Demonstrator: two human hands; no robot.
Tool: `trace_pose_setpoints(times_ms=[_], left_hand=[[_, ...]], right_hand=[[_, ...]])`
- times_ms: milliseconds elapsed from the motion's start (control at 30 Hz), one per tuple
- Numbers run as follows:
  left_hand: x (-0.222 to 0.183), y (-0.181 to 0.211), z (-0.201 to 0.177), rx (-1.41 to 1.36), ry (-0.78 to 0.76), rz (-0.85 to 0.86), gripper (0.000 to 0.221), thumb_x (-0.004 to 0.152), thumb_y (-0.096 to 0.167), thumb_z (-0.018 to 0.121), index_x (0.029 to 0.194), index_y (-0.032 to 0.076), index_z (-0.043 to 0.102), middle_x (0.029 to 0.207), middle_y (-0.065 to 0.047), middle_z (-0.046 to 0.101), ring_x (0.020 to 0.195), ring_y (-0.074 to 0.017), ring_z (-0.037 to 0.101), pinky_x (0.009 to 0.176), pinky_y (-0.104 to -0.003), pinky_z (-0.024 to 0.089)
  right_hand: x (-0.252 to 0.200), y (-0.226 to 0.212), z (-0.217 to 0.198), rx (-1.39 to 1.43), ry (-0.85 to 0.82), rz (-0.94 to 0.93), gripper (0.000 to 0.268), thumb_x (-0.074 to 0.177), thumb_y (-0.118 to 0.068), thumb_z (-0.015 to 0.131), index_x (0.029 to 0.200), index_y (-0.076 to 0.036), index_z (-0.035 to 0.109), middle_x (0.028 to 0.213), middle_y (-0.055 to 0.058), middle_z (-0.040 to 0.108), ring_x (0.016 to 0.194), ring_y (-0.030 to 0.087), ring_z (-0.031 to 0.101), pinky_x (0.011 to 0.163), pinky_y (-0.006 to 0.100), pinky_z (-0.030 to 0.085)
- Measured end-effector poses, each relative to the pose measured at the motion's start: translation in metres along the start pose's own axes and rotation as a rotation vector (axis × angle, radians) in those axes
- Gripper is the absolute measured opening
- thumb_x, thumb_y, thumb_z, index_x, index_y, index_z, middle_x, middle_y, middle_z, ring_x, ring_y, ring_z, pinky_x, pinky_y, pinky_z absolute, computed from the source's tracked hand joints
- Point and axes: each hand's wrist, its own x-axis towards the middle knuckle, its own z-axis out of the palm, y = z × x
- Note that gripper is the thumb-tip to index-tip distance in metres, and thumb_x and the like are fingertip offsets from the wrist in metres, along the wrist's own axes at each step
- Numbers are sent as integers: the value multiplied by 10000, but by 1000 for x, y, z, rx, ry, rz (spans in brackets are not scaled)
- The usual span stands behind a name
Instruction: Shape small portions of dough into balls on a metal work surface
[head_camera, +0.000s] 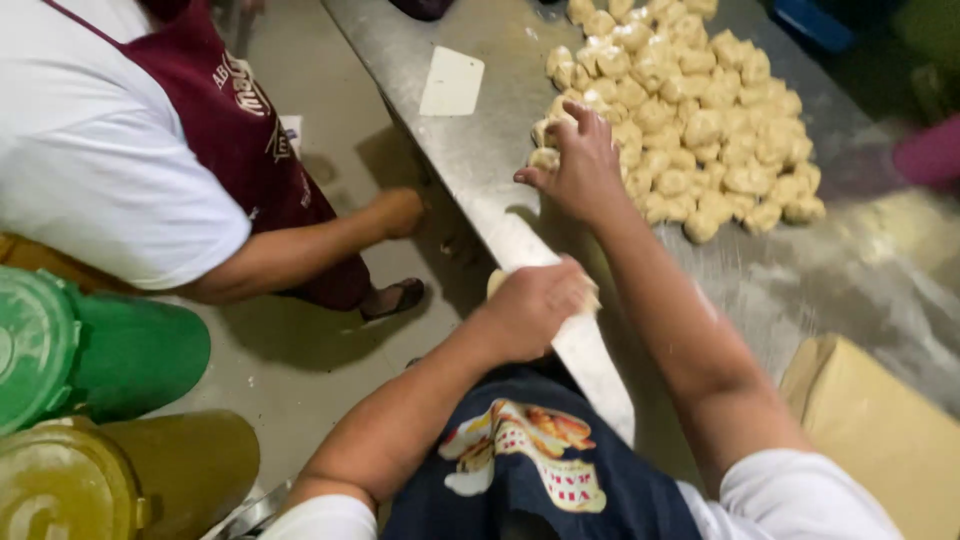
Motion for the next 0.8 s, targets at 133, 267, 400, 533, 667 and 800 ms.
trace_pose_setpoints(times_ms=[133,267,400,533,667,800], left_hand=[[22,-26,-32,-351,385,-274,612,1034,548,356,1501,151,337,1220,-286,574,1145,-418,629,995,-526,528],[22,-30,-41,-897,515,-262,661,1037,615,428,1450,105,506,1159,-66,632,952,-154,685,740,-281,619],[12,-54,-48,-565,351,-71,313,1086,366,554,1071,92,705,873,5,676,812,-106,630,733,-276,571],[9,-111,-65,-652,251,-13,384,1097,348,459,1142,53,702,1004,-76,721,918,-164,658,840,-371,568],[-52,-61,-42,-360,-95,239,87,947,191,647,943,141,718,781,-45,699,769,-228,692,774,-373,569],[-37,-63,-67,-341,-104,75,123,989,195,526,983,119,623,883,7,674,773,-107,601,754,-290,509]], right_hand=[[-42,-51,-29,522,342,-489,473,1006,-460,575,1104,-11,690,1084,195,603,1022,431,582,905,520,452],[-51,-44,-5,361,183,-664,389,917,-458,652,722,-126,702,636,156,551,602,433,532,623,544,424],[-36,-80,-17,615,450,-201,338,997,-451,676,935,-119,664,766,76,602,730,328,628,704,414,487],[-51,-102,-17,348,346,-319,378,939,-443,735,1058,-85,708,905,100,651,848,333,661,802,447,527],[-5,-41,36,-110,224,30,580,803,-491,894,1098,-87,601,907,196,622,837,452,664,705,589,522],[-6,-105,-10,-104,-50,222,713,912,-444,796,1410,-76,444,1651,202,156,1503,412,190,1213,639,214]])
